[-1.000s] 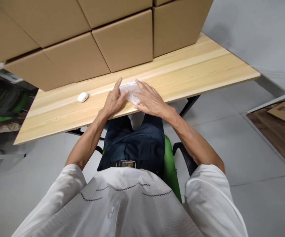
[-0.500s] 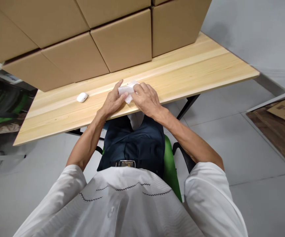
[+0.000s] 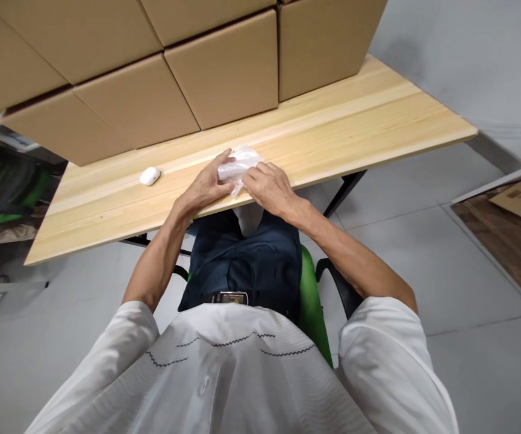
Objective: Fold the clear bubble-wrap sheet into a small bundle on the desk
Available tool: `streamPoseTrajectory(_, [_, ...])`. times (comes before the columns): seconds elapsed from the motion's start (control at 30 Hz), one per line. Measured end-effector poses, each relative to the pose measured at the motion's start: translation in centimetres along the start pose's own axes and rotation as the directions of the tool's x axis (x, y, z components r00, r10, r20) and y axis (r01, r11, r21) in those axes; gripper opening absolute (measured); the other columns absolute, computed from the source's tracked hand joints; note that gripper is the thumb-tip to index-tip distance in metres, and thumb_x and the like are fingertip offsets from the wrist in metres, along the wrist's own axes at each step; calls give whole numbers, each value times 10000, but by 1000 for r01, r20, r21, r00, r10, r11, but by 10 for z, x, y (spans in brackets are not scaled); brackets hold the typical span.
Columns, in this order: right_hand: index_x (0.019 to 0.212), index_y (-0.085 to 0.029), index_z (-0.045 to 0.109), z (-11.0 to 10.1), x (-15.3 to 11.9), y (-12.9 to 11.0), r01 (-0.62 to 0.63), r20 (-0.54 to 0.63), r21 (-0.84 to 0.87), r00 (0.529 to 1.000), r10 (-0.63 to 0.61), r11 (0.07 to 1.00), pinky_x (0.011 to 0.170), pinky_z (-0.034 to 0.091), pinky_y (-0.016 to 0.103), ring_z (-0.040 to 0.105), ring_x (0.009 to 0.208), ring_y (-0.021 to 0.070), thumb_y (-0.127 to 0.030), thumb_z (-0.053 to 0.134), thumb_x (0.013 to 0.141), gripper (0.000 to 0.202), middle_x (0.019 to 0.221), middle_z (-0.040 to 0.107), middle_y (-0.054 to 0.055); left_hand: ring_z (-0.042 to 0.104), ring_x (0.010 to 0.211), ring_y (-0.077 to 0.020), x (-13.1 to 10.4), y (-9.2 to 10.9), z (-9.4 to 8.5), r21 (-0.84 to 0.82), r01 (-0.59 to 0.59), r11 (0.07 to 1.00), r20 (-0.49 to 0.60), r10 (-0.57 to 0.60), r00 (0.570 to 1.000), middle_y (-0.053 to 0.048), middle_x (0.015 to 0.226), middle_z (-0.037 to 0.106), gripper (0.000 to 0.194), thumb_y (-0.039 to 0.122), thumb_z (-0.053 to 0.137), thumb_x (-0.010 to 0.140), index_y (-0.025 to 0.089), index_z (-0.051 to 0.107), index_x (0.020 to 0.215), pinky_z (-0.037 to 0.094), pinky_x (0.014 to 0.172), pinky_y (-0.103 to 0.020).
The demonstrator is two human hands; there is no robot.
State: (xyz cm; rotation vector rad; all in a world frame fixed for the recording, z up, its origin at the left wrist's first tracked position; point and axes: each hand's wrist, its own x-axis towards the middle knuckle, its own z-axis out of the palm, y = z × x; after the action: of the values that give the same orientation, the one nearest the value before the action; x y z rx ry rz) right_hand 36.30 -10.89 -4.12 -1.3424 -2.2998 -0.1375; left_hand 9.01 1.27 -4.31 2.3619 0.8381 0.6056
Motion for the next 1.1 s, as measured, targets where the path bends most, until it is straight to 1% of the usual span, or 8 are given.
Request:
streamPoseTrajectory(0.2, [1334,-202,905,-1,16,6,-64,10,117,998,63,991,1118,592,573,766,1278,443,-288,552,1241,375,1389,921,229,660,1824,-499,-2,11,-4,15,7,1000,-12,-7,1000,-207,1940,718,856,613,871,1054,245,745,1816,479,1574,-755])
streamPoseTrajectory(0.37, [1418,-210,900,0,28,9,-125,61,137,991,118,983,1172,620,556,799,1347,434,-355,554,1262,406,1483,929,207,721,1769,-477,-2,13,-10,-50,25,998,-7,-26,1000,-136,1885,784,663,593,753,1141,306,809,1735,531,1552,-748])
streamPoseTrajectory(0.47, [1453,-205,908,-2,32,7,-145,76,119,988,137,982,1163,645,563,807,1350,437,-363,553,1264,432,1483,936,204,647,1852,-501,-4,15,-11,-112,49,993,-13,-51,999,-163,1972,700,808,787,728,1177,303,746,1823,490,1574,-778])
streamPoseTrajectory(0.57, [1409,-184,920,-7,38,2,-171,129,90,979,159,981,1099,655,549,827,1296,433,-331,584,1248,401,1447,944,211,600,1880,-556,-6,19,-8,-126,62,990,-14,-64,998,-249,2032,603,1198,1020,819,1052,239,614,1936,477,1566,-813])
streamPoseTrajectory(0.63, [1372,-180,923,-11,42,0,-187,147,79,974,174,979,1047,648,518,836,1252,416,-343,613,1253,370,1406,951,206,611,1865,-574,-5,21,-4,-103,69,992,-39,-73,997,-285,2035,583,1330,1063,881,976,211,583,1953,489,1555,-809])
streamPoseTrajectory(0.83, [1314,-229,923,-7,46,13,-204,151,141,971,183,969,1001,644,494,844,1222,404,-476,636,1269,381,1353,960,168,723,1761,-496,0,13,5,-31,72,997,-109,-75,991,-211,1932,725,967,816,808,1129,233,656,1885,558,1524,-724])
streamPoseTrajectory(0.93, [1392,-250,923,-3,33,23,-180,64,213,983,171,960,1127,672,570,839,1305,427,-502,563,1279,453,1419,943,171,754,1715,-487,0,11,5,-9,78,997,-116,-78,990,-205,1900,756,889,696,826,1112,224,685,1852,570,1514,-710])
streamPoseTrajectory(1.1, [1588,-276,886,-2,-10,17,-96,-260,261,951,166,960,1335,605,734,783,1491,461,-504,465,1321,548,1540,894,170,795,1656,-485,1,11,6,-1,86,996,-107,-86,991,-197,1845,802,839,655,851,1108,234,715,1821,588,1496,-702])
